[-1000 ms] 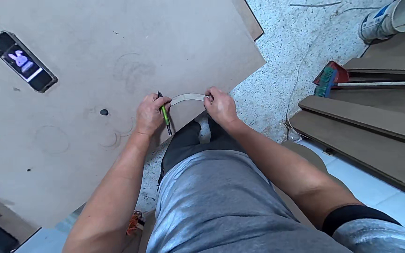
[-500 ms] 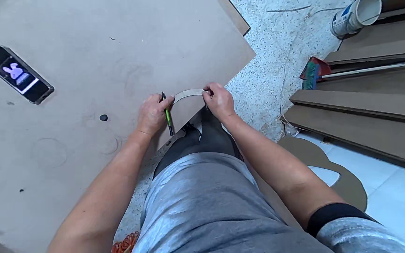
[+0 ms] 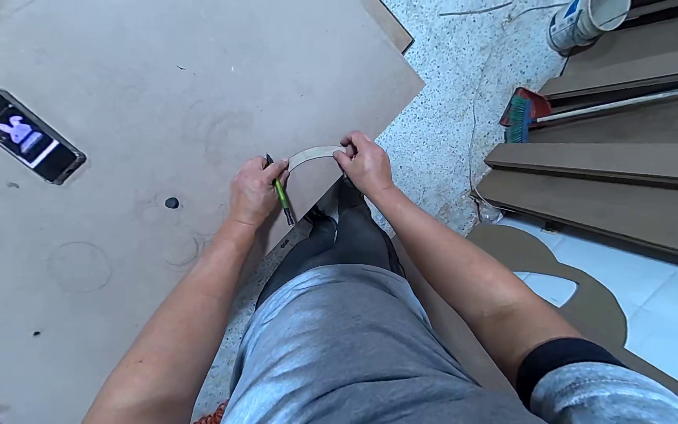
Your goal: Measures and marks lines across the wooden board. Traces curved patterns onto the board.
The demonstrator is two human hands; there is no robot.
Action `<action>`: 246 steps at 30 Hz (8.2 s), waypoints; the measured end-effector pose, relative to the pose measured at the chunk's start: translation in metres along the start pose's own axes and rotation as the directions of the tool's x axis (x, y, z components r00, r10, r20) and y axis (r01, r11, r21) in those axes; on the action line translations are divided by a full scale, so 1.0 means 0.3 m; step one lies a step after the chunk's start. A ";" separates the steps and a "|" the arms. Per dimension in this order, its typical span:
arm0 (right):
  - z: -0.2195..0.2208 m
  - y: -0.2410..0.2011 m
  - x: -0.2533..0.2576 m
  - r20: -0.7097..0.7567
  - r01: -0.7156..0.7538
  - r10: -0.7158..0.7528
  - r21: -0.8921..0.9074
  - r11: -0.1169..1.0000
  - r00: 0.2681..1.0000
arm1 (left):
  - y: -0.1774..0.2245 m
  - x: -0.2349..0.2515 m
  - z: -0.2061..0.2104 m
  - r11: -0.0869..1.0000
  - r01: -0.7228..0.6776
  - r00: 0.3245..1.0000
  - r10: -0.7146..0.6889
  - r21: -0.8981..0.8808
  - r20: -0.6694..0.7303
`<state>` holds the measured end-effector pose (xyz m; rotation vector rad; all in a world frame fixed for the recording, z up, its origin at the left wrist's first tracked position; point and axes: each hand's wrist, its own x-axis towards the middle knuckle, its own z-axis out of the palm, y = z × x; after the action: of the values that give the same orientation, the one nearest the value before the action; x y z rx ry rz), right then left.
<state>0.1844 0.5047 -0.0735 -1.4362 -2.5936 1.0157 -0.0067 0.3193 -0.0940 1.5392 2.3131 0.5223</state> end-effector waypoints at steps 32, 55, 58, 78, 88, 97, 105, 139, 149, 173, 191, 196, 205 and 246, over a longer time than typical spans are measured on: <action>-0.001 0.034 -0.009 -0.027 0.053 -0.050 0.133 0.990 0.998 | -0.014 -0.001 -0.012 0.996 0.043 0.999 -0.041 -0.072 0.024; -0.023 0.001 -0.318 0.426 -0.073 -0.194 0.535 0.842 0.884 | 0.339 -0.121 -0.072 0.742 0.381 0.804 0.030 -0.552 0.594; -0.027 -0.002 -0.329 0.483 -0.060 -0.232 0.515 0.855 0.844 | 0.330 -0.100 -0.075 0.694 0.306 0.733 0.266 -0.652 0.626; -0.048 0.224 -0.169 0.265 -0.216 0.111 0.410 0.886 0.958 | 0.210 -0.009 0.040 0.990 -0.139 0.964 0.130 0.020 0.231; -0.032 0.199 -0.139 0.254 -0.185 0.099 0.342 0.921 0.962 | 0.162 -0.017 0.056 0.981 -0.191 0.956 0.180 0.024 0.232; -0.050 0.205 -0.112 0.319 -0.097 -0.008 0.313 0.945 0.948 | 0.152 -0.013 0.046 0.981 -0.194 0.945 0.185 0.007 0.268; -0.054 0.205 -0.111 0.341 -0.108 -0.004 0.311 0.944 0.940 | 0.151 -0.002 0.026 0.982 -0.189 0.933 0.184 -0.013 0.310; -0.061 0.204 -0.110 0.360 -0.125 -0.002 0.329 0.936 0.933 | 0.140 0.001 0.019 0.980 -0.193 0.927 0.199 -0.049 0.319; -0.164 0.136 -0.014 0.165 0.005 -0.037 0.191 0.982 0.986 | 0.145 0.003 0.013 0.982 -0.185 0.921 0.187 -0.037 0.342; 0.112 -0.105 -0.130 0.243 0.456 -0.392 -0.335 0.824 0.887 | 0.072 -0.102 -0.010 0.981 0.017 0.988 0.013 -0.196 0.155; 0.150 -0.095 -0.136 0.210 0.464 -0.414 -0.378 0.801 0.886 | -0.010 -0.179 0.049 0.983 -0.138 0.985 0.149 -0.124 0.089; 0.169 -0.066 -0.138 0.169 0.497 -0.468 -0.355 0.792 0.867 | -0.012 -0.175 0.037 0.983 -0.142 0.980 0.157 -0.120 0.124; 0.178 -0.115 -0.155 0.198 0.438 -0.391 -0.381 0.814 0.899 | 0.001 -0.169 0.032 0.986 -0.126 0.977 0.142 -0.108 0.158; 0.155 -0.104 -0.147 0.269 0.478 -0.400 -0.377 0.793 0.876 | 0.018 -0.199 0.062 0.989 -0.067 0.998 0.068 -0.130 0.001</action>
<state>0.1721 0.4349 -0.0806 -0.7084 -3.2110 0.5412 0.0283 0.2683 -0.1044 1.5589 2.1829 0.6716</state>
